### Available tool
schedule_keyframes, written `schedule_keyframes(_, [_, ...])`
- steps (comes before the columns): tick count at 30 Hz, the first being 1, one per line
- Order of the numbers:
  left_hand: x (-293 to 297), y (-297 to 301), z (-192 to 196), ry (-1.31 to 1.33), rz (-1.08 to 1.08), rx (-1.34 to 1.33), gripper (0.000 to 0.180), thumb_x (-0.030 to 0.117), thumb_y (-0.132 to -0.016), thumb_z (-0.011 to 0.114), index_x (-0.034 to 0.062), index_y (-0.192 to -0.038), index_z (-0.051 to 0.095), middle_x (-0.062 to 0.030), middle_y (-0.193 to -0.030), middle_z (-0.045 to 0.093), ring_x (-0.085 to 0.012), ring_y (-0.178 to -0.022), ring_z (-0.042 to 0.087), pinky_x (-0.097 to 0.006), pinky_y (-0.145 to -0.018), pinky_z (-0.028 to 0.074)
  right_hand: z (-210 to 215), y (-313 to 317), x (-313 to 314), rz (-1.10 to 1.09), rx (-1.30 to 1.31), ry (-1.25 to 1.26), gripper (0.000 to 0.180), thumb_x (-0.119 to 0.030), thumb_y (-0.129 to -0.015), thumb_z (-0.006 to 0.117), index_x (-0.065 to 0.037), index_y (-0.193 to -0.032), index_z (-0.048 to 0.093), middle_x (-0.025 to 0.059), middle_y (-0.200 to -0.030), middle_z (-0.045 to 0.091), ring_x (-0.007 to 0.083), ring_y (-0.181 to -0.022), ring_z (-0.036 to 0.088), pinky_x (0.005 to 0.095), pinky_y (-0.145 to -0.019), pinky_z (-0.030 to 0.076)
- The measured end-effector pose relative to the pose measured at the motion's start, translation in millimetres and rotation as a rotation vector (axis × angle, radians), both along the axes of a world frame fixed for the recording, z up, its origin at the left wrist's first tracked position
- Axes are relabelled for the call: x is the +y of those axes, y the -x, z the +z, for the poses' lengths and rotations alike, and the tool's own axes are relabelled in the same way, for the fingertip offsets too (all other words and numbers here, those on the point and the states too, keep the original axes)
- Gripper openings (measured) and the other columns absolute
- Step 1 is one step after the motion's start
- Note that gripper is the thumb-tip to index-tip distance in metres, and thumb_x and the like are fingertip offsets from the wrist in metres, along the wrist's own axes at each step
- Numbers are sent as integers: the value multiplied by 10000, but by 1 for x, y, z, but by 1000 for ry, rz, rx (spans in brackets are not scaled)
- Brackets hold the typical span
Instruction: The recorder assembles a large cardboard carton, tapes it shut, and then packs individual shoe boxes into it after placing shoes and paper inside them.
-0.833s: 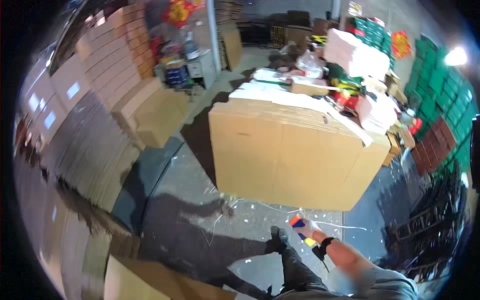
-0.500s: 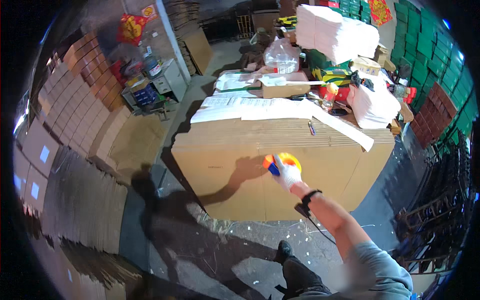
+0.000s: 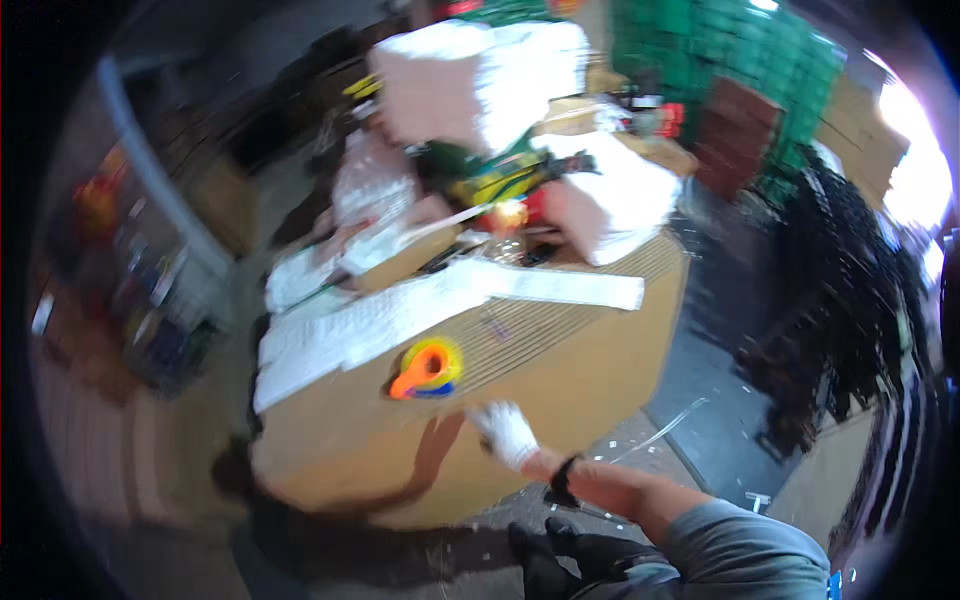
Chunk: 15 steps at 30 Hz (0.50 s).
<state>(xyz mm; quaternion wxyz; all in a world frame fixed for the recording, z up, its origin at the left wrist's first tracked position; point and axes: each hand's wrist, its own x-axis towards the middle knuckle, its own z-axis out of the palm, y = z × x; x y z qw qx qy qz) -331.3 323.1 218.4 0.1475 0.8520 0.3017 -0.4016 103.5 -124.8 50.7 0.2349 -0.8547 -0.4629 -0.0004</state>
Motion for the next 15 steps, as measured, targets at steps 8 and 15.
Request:
schedule_keyframes(8, [-381, -159, -283, 475, 62, -465, 353, 382, -1112, 630, 92, -1280, 742, -196, -1297, 761, -362, -1219, 702, -472, -1064, 561, -163, 127, -588, -1197, 740, 782, 313, -320, -950, 682, -148, -1112, 887, 133, -1210, 846, 376, -1109, 812, 512, -977, 648])
schedule_keyframes(15, [-464, -404, -297, 617, -269, -601, 391, 352, -1088, 688, 11, -1272, 745, -198, -1314, 776, -340, -1241, 720, -428, -1101, 561, -173, 238, -807, -2192, 720, 266, 385, -355, -1003, 631, -78, -1155, 851, 191, -1241, 816, 379, -1200, 780, 482, -949, 626])
